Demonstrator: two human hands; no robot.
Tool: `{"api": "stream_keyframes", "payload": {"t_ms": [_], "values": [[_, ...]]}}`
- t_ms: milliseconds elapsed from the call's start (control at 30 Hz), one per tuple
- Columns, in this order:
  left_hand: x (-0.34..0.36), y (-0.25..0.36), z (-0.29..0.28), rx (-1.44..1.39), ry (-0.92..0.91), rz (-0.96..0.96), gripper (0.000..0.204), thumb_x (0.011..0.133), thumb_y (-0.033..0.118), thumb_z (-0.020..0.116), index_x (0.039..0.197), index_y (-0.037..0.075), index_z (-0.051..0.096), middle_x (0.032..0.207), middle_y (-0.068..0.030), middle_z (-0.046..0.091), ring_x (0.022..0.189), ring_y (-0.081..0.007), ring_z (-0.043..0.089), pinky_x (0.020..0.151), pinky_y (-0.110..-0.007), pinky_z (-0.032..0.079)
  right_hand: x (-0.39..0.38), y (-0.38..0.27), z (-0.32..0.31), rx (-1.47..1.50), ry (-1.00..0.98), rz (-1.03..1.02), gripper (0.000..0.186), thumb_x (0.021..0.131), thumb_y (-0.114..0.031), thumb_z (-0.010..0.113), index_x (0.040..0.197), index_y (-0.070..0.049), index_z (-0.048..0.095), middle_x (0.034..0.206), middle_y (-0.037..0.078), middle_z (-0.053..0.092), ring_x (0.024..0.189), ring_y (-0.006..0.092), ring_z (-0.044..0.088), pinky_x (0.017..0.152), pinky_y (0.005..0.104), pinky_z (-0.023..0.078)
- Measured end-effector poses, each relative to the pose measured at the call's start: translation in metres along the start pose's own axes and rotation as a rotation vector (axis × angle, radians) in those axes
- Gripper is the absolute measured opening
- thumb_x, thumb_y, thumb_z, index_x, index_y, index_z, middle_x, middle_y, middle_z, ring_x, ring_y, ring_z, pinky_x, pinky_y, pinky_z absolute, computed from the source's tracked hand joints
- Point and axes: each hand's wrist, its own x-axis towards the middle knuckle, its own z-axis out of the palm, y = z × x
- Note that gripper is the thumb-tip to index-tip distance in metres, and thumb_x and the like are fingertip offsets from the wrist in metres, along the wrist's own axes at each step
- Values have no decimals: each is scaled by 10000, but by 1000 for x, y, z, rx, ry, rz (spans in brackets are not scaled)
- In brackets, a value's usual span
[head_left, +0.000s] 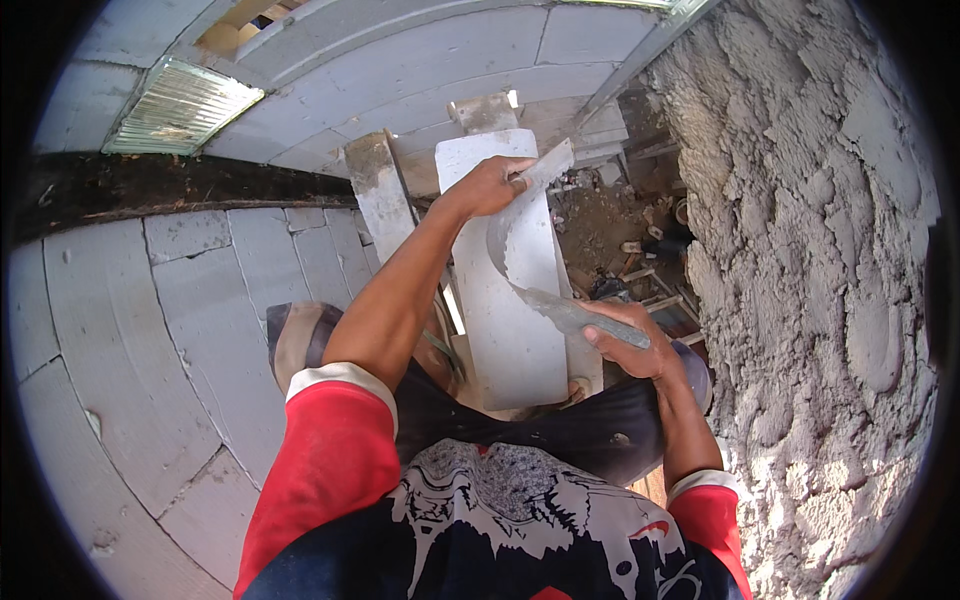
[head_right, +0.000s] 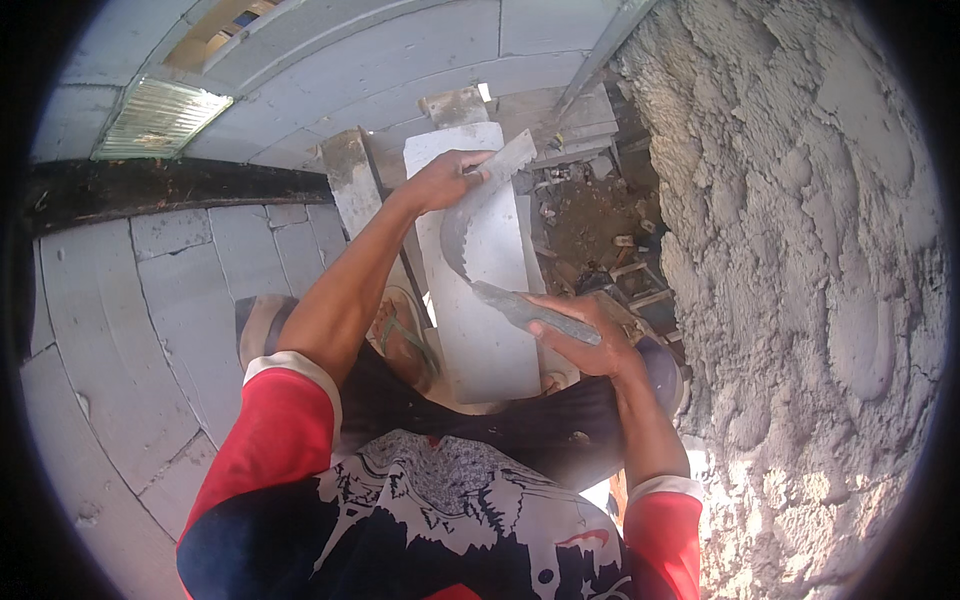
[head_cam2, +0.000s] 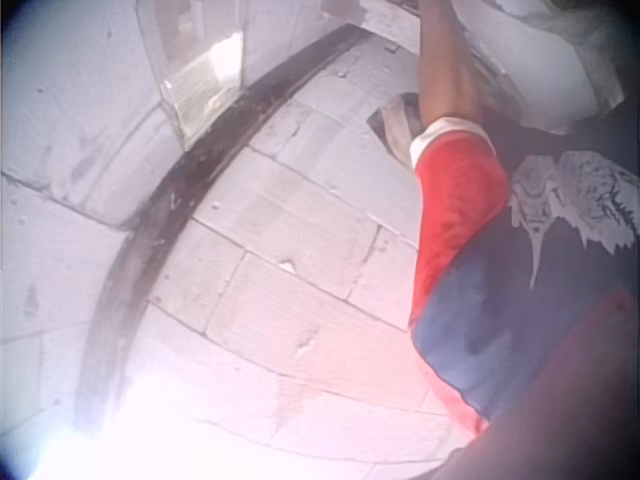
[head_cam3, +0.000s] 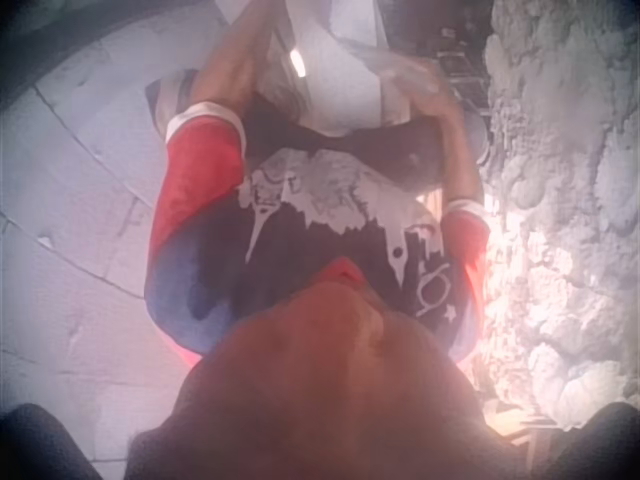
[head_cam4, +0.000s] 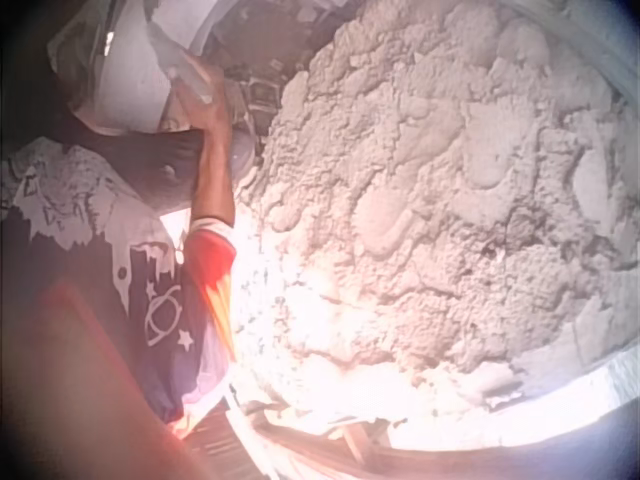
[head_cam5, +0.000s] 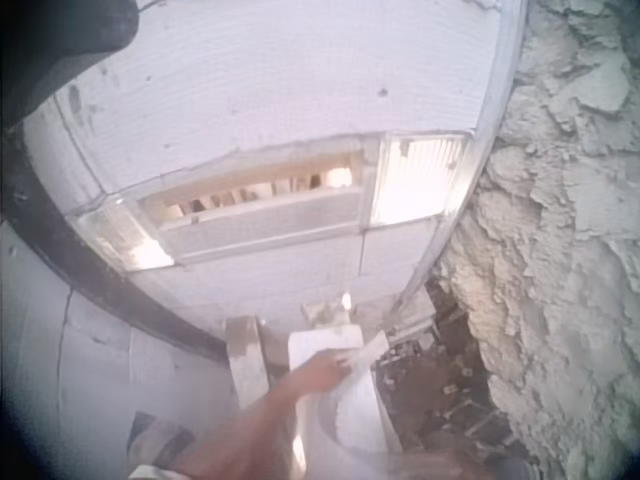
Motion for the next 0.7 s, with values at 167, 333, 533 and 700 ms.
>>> {"api": "stream_keyframes", "payload": {"t_ms": [167,333,533,700], "values": [[9,-9,13,112,86,93,419,1059,177,597,1458,57,644,1292,-154,739,1142,-235,687,1058,-369,507,-3,4,-2,-21,73,-82,495,1008,-203,716,1458,-11,635,1310,221,740,1179,214,702,1044,357,517],[15,-14,-3,-432,286,-192,454,1042,322,665,1344,-16,645,1085,-151,713,1035,-231,673,978,-413,518,-33,-11,26,-315,492,-260,534,1005,-125,693,1508,10,575,1342,263,716,1247,294,707,1068,389,513],[17,-65,12,-175,968,-363,633,1010,463,700,1456,29,581,1344,-243,638,1226,-346,612,1078,-454,479,-15,-21,63,-159,711,-287,543,1029,-93,642,1536,55,517,1267,266,737,1155,255,732,999,366,540],[26,-136,-19,12,960,-275,698,943,564,757,1382,34,642,1475,-274,587,1407,-388,533,1147,-484,444,22,-6,107,-80,737,-341,575,1048,-101,591,1568,92,441,1239,268,729,1068,227,730,939,350,557]]}}
